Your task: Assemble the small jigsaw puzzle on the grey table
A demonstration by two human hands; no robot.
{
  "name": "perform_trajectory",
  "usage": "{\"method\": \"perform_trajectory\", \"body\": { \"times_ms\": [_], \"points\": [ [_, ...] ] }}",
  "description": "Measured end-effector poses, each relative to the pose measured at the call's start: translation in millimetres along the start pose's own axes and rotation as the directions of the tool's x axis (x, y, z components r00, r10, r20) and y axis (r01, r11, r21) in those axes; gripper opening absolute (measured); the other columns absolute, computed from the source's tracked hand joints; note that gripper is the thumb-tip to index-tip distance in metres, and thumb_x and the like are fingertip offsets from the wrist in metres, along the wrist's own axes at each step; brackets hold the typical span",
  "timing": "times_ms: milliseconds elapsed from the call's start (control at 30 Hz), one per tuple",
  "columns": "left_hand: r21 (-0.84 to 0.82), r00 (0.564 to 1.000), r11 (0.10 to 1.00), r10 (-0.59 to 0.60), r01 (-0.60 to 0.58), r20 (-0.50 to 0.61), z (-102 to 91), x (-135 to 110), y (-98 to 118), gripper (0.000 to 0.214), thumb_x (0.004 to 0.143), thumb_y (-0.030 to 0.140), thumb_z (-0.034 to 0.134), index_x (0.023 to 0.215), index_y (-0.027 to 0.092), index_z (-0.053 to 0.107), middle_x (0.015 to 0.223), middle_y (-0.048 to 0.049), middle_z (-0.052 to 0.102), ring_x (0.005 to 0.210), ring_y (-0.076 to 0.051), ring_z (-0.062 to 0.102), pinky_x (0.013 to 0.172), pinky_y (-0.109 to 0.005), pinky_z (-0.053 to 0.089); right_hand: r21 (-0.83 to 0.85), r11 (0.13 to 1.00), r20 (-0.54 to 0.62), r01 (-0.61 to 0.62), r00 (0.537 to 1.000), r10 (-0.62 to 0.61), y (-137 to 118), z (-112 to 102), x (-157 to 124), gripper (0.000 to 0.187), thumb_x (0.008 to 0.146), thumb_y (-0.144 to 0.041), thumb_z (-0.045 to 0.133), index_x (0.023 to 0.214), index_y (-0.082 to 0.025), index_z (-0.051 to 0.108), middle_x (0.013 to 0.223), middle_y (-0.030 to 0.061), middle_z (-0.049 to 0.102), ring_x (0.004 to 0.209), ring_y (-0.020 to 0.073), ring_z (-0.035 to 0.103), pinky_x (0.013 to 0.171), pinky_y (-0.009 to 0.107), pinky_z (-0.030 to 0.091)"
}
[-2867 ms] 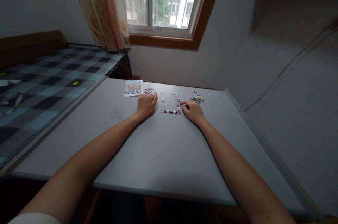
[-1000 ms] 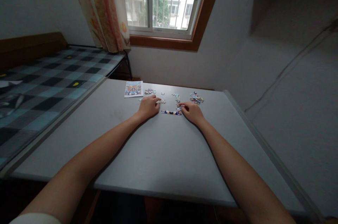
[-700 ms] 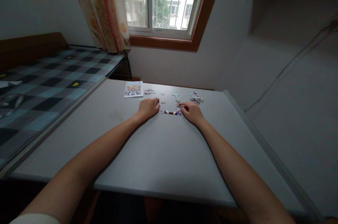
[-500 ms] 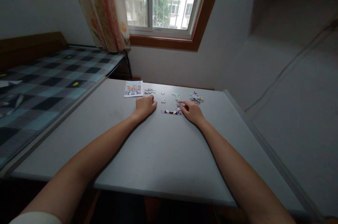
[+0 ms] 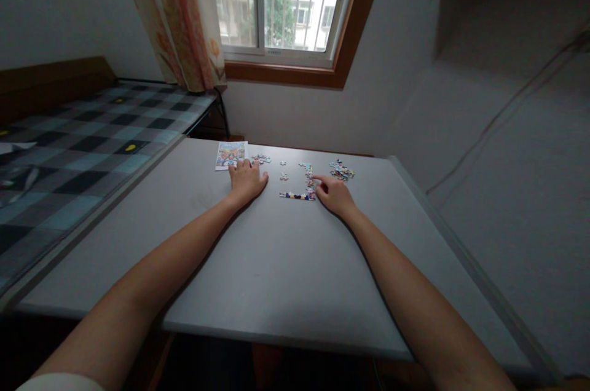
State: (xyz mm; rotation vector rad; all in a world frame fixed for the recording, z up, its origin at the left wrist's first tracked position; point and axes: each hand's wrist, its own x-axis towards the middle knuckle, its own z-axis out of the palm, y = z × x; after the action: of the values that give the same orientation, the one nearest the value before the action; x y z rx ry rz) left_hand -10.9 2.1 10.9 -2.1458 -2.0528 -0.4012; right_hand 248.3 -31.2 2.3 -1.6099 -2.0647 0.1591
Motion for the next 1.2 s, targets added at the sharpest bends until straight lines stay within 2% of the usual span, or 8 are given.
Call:
{"method": "perform_trajectory", "body": {
  "times_ms": [233, 333, 500, 733, 900, 1100, 1200],
  "points": [
    [-0.063, 0.999, 0.997, 0.042, -0.043, -0.024, -3.8, -3, 0, 0.038, 0.09, 0.04, 0.041, 0.109, 0.021, 0.068, 0.115, -0.0147, 0.062, 0.111, -0.034, 0.05, 0.096, -0.05, 0.03, -0.008, 1.0, -0.015, 0.008, 1.0, -0.009, 0, 0, 0, 0.037, 0.083, -0.019, 0.05, 0.115, -0.018, 0.07, 0.087, 0.0059, 0.072, 0.076, 0.0189, 0.062, 0.077, 0.029, 0.046],
    [-0.101, 0.999, 0.995, -0.012, 0.008, -0.043, -4.0, -1, -3, 0.035, 0.088, 0.037, 0.046, 0.11, 0.022, 0.068, 0.117, -0.0126, 0.061, 0.113, -0.033, 0.048, 0.097, -0.05, 0.031, -0.013, 1.0, -0.013, 0.009, 1.0, -0.009, 1, 0, 0, 0.037, 0.083, -0.019, 0.05, 0.114, -0.017, 0.07, 0.087, 0.0063, 0.073, 0.077, 0.0191, 0.063, 0.076, 0.029, 0.046],
    [-0.141, 0.993, 0.985, -0.111, 0.104, -0.038, 0.5, 5, -10, 0.038, 0.086, 0.044, 0.051, 0.114, 0.025, 0.069, 0.129, -0.0121, 0.056, 0.122, -0.038, 0.042, 0.094, -0.051, 0.035, -0.017, 1.0, -0.003, 0.004, 1.0, -0.005, 1, 2, 0, 0.035, 0.083, -0.019, 0.051, 0.112, -0.016, 0.071, 0.091, 0.0076, 0.073, 0.079, 0.0198, 0.063, 0.077, 0.029, 0.046],
    [-0.208, 0.987, 0.966, -0.158, 0.154, -0.003, 4.5, 9, -13, 0.032, 0.088, 0.048, 0.051, 0.107, 0.031, 0.071, 0.121, -0.0104, 0.061, 0.115, -0.037, 0.048, 0.09, -0.051, 0.038, -0.017, 1.0, -0.004, 0.01, 1.0, -0.01, 2, 2, 0, 0.035, 0.083, -0.02, 0.051, 0.111, -0.017, 0.071, 0.093, 0.0074, 0.073, 0.079, 0.0198, 0.063, 0.077, 0.029, 0.046],
    [-0.243, 0.984, 0.955, -0.176, 0.173, 0.008, 5.8, 12, -15, 0.029, 0.088, 0.047, 0.053, 0.104, 0.031, 0.07, 0.12, -0.0098, 0.061, 0.116, -0.036, 0.048, 0.092, -0.051, 0.037, -0.017, 1.0, -0.01, 0.017, 1.0, -0.017, 3, 2, 0, 0.034, 0.083, -0.02, 0.051, 0.111, -0.018, 0.071, 0.092, 0.0064, 0.073, 0.079, 0.0193, 0.063, 0.077, 0.029, 0.047],
    [-0.325, 0.947, 0.898, -0.32, 0.296, -0.021, 6.3, 17, -17, 0.031, 0.088, 0.044, 0.052, 0.111, 0.031, 0.067, 0.123, -0.0105, 0.058, 0.118, -0.035, 0.048, 0.092, -0.051, 0.038, -0.014, 1.0, -0.009, 0.008, 1.0, -0.008, 2, 2, 1, 0.034, 0.082, -0.02, 0.051, 0.109, -0.018, 0.072, 0.092, 0.0072, 0.073, 0.079, 0.0199, 0.063, 0.077, 0.03, 0.047],
    [-0.344, 0.941, 0.885, -0.338, 0.314, -0.012, 4.9, 17, -18, 0.03, 0.088, 0.043, 0.052, 0.112, 0.031, 0.067, 0.124, -0.0111, 0.057, 0.116, -0.036, 0.049, 0.093, -0.052, 0.038, -0.011, 1.0, -0.004, 0.007, 1.0, -0.007, 1, 1, 1, 0.033, 0.083, -0.019, 0.052, 0.109, -0.018, 0.072, 0.091, 0.007, 0.073, 0.08, 0.0198, 0.063, 0.078, 0.03, 0.047]
  ]
}}
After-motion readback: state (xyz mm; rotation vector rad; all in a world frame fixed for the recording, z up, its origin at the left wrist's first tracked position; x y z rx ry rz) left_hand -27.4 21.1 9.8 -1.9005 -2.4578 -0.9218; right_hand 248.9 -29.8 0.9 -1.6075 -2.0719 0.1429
